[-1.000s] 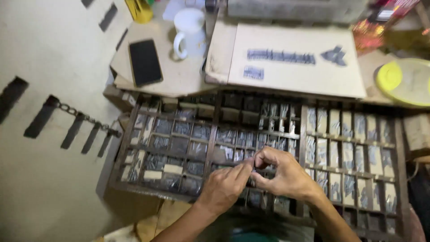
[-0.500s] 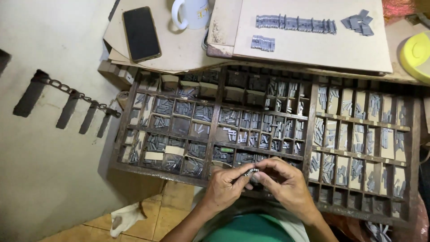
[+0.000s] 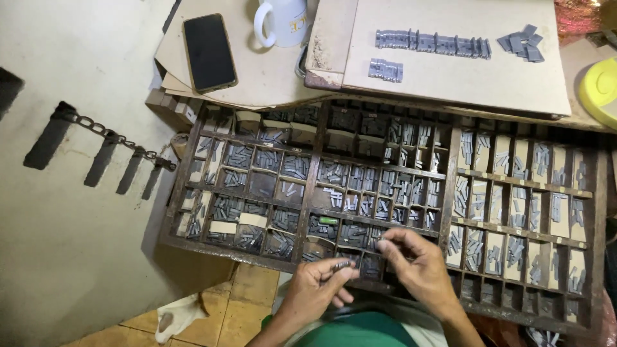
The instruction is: Selecting and arranging individual metal type characters from a compartmentalized storage drawer onto a layout board for manual printing.
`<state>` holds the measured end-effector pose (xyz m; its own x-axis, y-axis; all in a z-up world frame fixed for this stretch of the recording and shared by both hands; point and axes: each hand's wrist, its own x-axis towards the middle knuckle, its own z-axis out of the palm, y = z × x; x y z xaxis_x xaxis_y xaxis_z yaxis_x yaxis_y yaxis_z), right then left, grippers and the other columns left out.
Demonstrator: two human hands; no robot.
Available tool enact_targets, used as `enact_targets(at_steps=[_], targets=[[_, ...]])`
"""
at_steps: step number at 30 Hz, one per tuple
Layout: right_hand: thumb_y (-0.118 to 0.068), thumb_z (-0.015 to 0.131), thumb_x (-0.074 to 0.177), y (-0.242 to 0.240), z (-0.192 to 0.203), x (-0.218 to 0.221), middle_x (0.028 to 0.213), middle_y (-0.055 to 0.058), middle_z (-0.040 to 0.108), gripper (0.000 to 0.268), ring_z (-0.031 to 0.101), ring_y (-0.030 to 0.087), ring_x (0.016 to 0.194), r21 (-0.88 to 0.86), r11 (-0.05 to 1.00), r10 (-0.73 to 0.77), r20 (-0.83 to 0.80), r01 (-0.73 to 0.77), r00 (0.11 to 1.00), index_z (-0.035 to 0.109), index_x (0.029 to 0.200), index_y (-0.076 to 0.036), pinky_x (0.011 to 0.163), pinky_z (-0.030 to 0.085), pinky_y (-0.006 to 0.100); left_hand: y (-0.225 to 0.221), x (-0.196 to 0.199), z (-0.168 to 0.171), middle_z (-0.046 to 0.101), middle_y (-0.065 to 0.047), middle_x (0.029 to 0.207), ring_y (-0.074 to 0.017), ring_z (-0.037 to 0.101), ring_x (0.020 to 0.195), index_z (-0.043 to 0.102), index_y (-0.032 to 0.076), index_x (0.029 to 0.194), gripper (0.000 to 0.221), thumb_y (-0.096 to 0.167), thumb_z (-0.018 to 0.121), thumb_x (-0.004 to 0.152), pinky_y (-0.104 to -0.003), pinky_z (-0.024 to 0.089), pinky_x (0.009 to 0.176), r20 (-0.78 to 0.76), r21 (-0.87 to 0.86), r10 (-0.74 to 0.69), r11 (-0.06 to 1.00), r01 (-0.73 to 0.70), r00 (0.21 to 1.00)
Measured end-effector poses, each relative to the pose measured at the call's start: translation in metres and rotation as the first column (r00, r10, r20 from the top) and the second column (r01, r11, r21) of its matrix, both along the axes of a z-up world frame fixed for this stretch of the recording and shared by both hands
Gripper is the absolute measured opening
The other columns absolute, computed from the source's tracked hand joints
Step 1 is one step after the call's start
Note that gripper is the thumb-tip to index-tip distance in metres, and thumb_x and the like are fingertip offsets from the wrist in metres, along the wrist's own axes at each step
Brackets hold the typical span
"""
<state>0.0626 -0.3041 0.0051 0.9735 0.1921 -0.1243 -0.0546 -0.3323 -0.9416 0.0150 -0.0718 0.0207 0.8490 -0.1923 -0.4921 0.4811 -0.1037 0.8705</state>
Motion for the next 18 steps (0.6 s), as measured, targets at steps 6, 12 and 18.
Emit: enact_targets(at_steps=[6, 12, 18], targets=[[-0.017, 0.066, 0.096, -0.025, -0.008, 0.014, 0.078, 0.003, 0.065, 0.025, 0.059, 0.011, 0.063, -0.099, 0.976, -0.174, 0.189, 0.195, 0.966, 0.071, 0.117, -0.006, 0.048, 0.054, 0.020, 0.011, -0.019, -0.015, 0.083, -0.009, 0.118, -0.0157, 0.076, 0.067, 0.072, 0.006, 0.133, 0.041, 0.028, 0.063, 0.098, -0.024, 0.065, 0.058, -0.236, -0.154, -0.011, 0.988, -0.027, 0.972], [-0.016, 0.073, 0.091, 0.000, -0.009, 0.034, 0.111, 0.009, 0.078, 0.026, 0.075, 0.014, 0.081, -0.194, 0.962, -0.130, 0.289, 0.191, 0.948, 0.074, 0.117, -0.010, 0.064, 0.067, 0.021, 0.001, -0.024, -0.015, 0.085, -0.007, 0.104, -0.0119, 0.075, 0.064, 0.078, 0.004, 0.127, 0.044, 0.033, 0.064, 0.097, -0.023, 0.064, 0.054, -0.152, -0.169, -0.032, 0.986, 0.006, 0.988], [-0.018, 0.074, 0.094, -0.008, -0.030, 0.027, 0.114, 0.017, 0.076, 0.047, 0.081, 0.020, 0.094, -0.245, 0.942, -0.020, 0.640, 0.229, 0.768, 0.057, 0.136, -0.004, 0.063, 0.068, 0.019, 0.009, -0.023, -0.009, 0.089, -0.007, 0.103, -0.0081, 0.074, 0.058, 0.080, 0.009, 0.127, 0.042, 0.030, 0.068, 0.092, -0.021, 0.066, 0.053, -0.099, -0.059, 0.143, 0.987, -0.149, 0.985]])
